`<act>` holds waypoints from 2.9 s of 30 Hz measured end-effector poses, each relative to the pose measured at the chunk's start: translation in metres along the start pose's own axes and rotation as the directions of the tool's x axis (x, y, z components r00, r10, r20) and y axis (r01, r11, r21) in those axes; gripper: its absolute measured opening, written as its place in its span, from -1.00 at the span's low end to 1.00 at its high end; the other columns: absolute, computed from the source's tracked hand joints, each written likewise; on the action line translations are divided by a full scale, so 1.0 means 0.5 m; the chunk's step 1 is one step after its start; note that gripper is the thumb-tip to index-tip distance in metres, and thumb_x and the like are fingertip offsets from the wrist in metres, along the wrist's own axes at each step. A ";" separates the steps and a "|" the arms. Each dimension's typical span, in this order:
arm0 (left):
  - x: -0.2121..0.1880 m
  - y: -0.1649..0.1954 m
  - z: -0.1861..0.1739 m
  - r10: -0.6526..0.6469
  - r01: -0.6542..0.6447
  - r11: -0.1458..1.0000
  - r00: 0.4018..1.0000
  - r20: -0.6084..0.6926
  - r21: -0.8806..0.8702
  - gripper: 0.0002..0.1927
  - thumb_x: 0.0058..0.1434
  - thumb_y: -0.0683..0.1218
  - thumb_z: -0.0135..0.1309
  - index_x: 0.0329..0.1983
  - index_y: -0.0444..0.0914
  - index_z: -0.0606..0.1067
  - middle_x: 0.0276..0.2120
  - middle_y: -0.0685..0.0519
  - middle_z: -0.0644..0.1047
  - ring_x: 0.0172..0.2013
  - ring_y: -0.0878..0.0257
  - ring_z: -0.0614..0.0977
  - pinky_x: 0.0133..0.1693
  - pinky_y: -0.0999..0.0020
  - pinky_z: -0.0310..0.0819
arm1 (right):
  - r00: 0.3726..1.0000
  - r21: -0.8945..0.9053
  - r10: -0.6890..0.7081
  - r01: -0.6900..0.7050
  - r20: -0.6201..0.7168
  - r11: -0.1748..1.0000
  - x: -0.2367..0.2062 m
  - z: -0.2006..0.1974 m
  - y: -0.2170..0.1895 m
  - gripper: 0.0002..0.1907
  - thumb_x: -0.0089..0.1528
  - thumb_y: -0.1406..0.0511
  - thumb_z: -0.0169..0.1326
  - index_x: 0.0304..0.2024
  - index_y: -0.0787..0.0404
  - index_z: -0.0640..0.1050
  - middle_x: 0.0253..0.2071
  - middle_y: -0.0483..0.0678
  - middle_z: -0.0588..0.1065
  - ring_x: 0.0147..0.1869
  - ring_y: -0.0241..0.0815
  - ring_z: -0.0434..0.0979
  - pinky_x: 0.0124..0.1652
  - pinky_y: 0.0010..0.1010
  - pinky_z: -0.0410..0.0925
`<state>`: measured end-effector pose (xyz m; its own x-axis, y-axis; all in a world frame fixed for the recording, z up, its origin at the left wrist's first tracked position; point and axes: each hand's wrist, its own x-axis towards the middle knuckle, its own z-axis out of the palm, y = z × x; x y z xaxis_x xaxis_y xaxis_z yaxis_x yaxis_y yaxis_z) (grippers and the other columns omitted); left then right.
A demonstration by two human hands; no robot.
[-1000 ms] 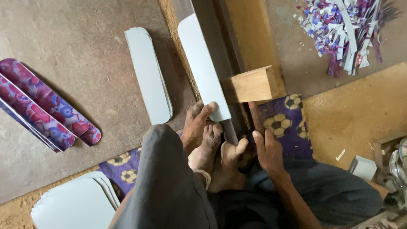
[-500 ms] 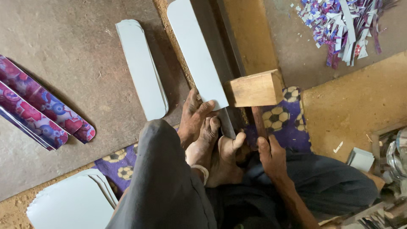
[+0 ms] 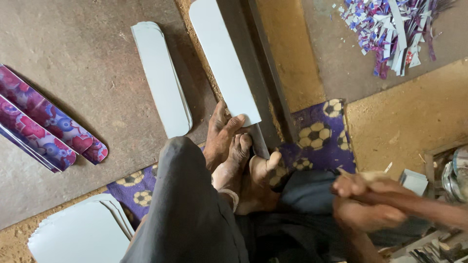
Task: The person sits on the floor and uses a wooden mallet to repeatedly strike the edges of a stack of patterned paper sheets clamped against a metal bar. The person flips the stack and continues striking to shape the edges, then places the finished piece aside.
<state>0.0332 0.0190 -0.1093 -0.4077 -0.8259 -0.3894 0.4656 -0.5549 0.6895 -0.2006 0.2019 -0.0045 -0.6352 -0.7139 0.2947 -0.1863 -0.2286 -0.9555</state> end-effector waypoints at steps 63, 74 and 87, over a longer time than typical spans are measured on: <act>-0.103 0.000 0.038 -0.204 0.216 0.891 0.976 -0.071 0.400 -0.47 0.28 0.06 0.10 0.16 -0.40 0.36 0.02 -0.25 0.53 0.02 0.00 0.60 0.01 0.07 0.55 | 0.732 -0.621 0.677 -0.495 0.079 0.608 -0.062 0.044 -0.041 -0.57 0.43 0.10 -0.24 -0.38 0.24 0.43 -0.60 -0.12 0.30 -0.59 -0.30 0.22 -0.56 -0.41 0.16; 0.271 0.136 -0.094 0.261 -0.268 0.946 0.963 0.060 0.184 -0.66 0.47 -0.12 0.05 0.19 -0.43 0.46 -0.13 -0.14 0.56 -0.15 0.12 0.59 -0.03 0.21 0.61 | 0.848 -0.581 0.479 -0.276 0.228 0.766 0.034 0.112 -0.004 -0.55 0.42 0.02 -0.18 -0.31 0.23 0.44 -0.56 -0.17 0.36 -0.55 -0.36 0.31 -0.53 -0.46 0.23; 0.296 0.133 -0.085 0.143 -0.134 0.975 0.989 -0.038 0.178 -0.72 0.38 -0.15 0.06 0.08 -0.39 0.56 -0.26 0.02 0.64 -0.29 0.31 0.65 -0.19 0.40 0.61 | 0.861 -0.448 0.410 -0.253 0.300 0.858 0.125 0.195 0.090 -0.49 0.45 -0.08 -0.23 -0.29 0.16 0.44 -0.55 -0.18 0.33 -0.59 -0.40 0.28 -0.66 -0.52 0.22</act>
<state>0.0373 -0.1442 -0.1472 -0.3068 -0.9000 -0.3096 0.3686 -0.4122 0.8332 -0.1754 0.0826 -0.0279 -0.3991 -0.9070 -0.1346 -0.3347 0.2808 -0.8995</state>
